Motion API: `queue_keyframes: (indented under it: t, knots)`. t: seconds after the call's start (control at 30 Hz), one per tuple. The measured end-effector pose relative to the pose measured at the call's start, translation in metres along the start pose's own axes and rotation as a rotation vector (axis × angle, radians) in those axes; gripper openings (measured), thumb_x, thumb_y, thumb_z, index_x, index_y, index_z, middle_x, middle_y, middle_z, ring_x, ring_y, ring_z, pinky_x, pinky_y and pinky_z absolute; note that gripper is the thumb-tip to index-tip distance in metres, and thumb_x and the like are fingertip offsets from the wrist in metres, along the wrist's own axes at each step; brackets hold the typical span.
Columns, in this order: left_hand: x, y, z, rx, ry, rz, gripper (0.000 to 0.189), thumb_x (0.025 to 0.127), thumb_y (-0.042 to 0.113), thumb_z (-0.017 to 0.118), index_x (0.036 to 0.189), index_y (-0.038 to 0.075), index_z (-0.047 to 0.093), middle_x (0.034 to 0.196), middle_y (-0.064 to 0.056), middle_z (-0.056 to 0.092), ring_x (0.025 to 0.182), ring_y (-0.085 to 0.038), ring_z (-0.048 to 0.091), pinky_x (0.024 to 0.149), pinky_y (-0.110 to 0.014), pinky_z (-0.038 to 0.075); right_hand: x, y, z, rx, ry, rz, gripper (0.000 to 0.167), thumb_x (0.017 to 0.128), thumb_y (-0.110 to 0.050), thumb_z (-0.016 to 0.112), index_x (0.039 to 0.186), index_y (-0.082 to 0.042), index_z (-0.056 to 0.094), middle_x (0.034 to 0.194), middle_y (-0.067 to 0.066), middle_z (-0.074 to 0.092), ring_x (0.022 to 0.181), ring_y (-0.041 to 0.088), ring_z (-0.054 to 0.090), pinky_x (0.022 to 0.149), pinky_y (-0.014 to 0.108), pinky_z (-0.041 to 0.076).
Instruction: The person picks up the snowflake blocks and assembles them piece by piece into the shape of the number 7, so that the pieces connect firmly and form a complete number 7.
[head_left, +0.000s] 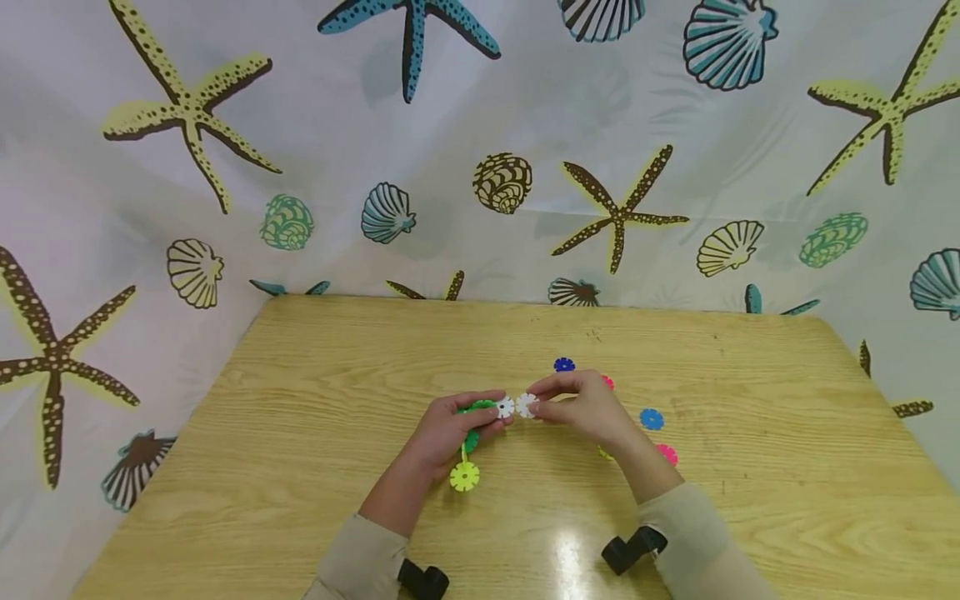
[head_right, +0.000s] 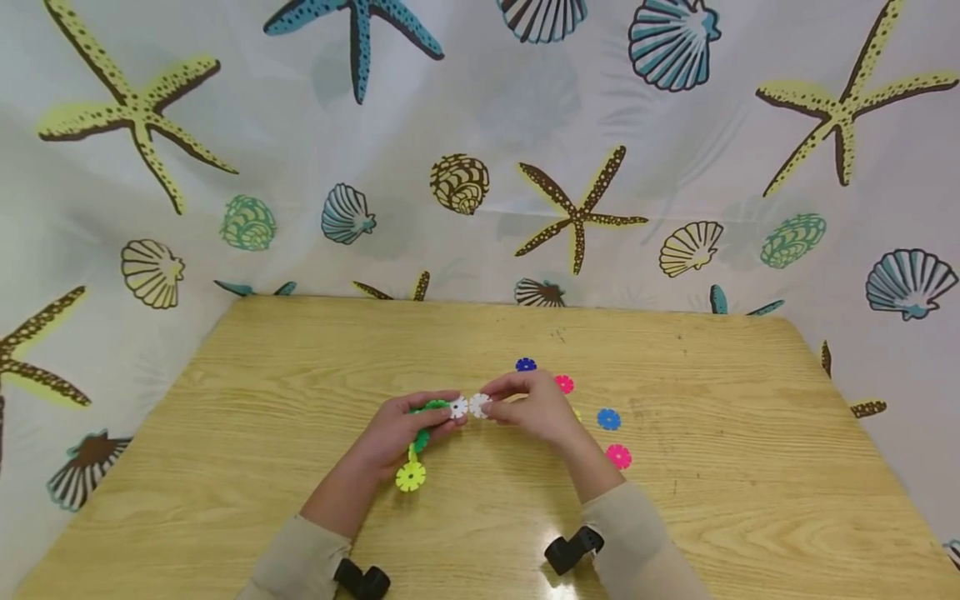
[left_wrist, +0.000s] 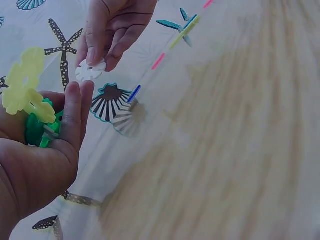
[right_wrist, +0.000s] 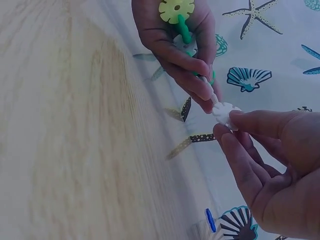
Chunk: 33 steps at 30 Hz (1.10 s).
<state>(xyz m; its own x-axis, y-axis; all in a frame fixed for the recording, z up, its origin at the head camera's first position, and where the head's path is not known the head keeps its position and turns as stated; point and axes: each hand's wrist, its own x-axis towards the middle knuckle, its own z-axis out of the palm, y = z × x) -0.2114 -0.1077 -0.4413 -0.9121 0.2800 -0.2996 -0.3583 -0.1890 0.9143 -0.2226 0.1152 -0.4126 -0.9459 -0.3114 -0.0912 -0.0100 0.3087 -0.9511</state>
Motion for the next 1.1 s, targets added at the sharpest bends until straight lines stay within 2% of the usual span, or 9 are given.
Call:
queue_keyframes:
  t: [0.2,0.43,0.63,0.77,0.87,0.97,1.1]
  knots:
    - [-0.001,0.002,-0.001,-0.018,-0.012,-0.001,0.038,0.098,0.0,0.058,0.136,-0.003,0.058,0.13,-0.026,0.059,0.093,-0.013,0.074,0.084,-0.019,0.059,-0.001,-0.001,0.002,-0.029,-0.022,-0.028,0.021,0.09,-0.008,0.073,0.11,-0.002,0.074,0.108,0.015,0.07,0.089,0.027,0.074,0.079,0.034,0.063]
    - [-0.003,0.003,0.0,0.002,-0.031,0.0,0.039,0.099,0.003,0.058,0.138,-0.003,0.056,0.134,-0.025,0.059,0.091,-0.011,0.074,0.083,-0.019,0.059,-0.002,-0.003,0.002,-0.024,-0.05,-0.064,0.021,0.091,-0.006,0.071,0.111,0.0,0.073,0.11,0.018,0.07,0.093,0.037,0.072,0.081,0.042,0.063]
    - [-0.002,0.003,-0.001,0.02,-0.042,0.01,0.039,0.098,0.001,0.059,0.136,-0.005,0.057,0.138,-0.025,0.055,0.092,-0.011,0.073,0.086,-0.02,0.059,-0.001,-0.003,0.003,-0.064,-0.047,-0.098,0.017,0.091,-0.006,0.072,0.106,0.0,0.075,0.102,0.016,0.072,0.089,0.034,0.073,0.077,0.036,0.064]
    - [-0.001,0.002,-0.005,0.033,-0.063,0.017,0.039,0.098,0.0,0.058,0.137,-0.005,0.057,0.14,-0.026,0.052,0.095,-0.011,0.072,0.087,-0.02,0.059,-0.002,-0.003,0.008,-0.111,0.001,-0.127,0.013,0.089,-0.005,0.073,0.101,-0.002,0.077,0.096,0.013,0.074,0.078,0.022,0.072,0.073,0.038,0.064]
    - [-0.001,0.002,-0.006,0.031,-0.084,0.018,0.04,0.098,0.0,0.058,0.137,-0.007,0.055,0.14,-0.028,0.051,0.098,-0.013,0.072,0.089,-0.021,0.058,-0.003,-0.005,0.012,-0.159,0.036,-0.14,0.008,0.089,-0.006,0.074,0.096,-0.005,0.077,0.09,0.01,0.075,0.071,0.014,0.068,0.066,0.033,0.062]
    - [-0.001,0.002,-0.006,0.028,-0.105,0.019,0.041,0.099,0.0,0.057,0.138,-0.008,0.053,0.141,-0.029,0.051,0.1,-0.013,0.072,0.092,-0.022,0.057,-0.005,-0.008,0.015,-0.208,0.062,-0.151,0.005,0.089,-0.008,0.074,0.093,-0.007,0.078,0.084,0.006,0.074,0.068,0.013,0.066,0.06,0.024,0.057]
    - [-0.001,0.001,-0.003,0.008,-0.113,0.015,0.042,0.1,0.0,0.055,0.141,-0.006,0.052,0.144,-0.029,0.049,0.103,-0.013,0.071,0.093,-0.022,0.057,-0.006,-0.01,0.017,-0.237,0.09,-0.17,0.003,0.089,-0.008,0.074,0.09,-0.006,0.076,0.081,0.005,0.072,0.067,0.014,0.065,0.058,0.022,0.056]
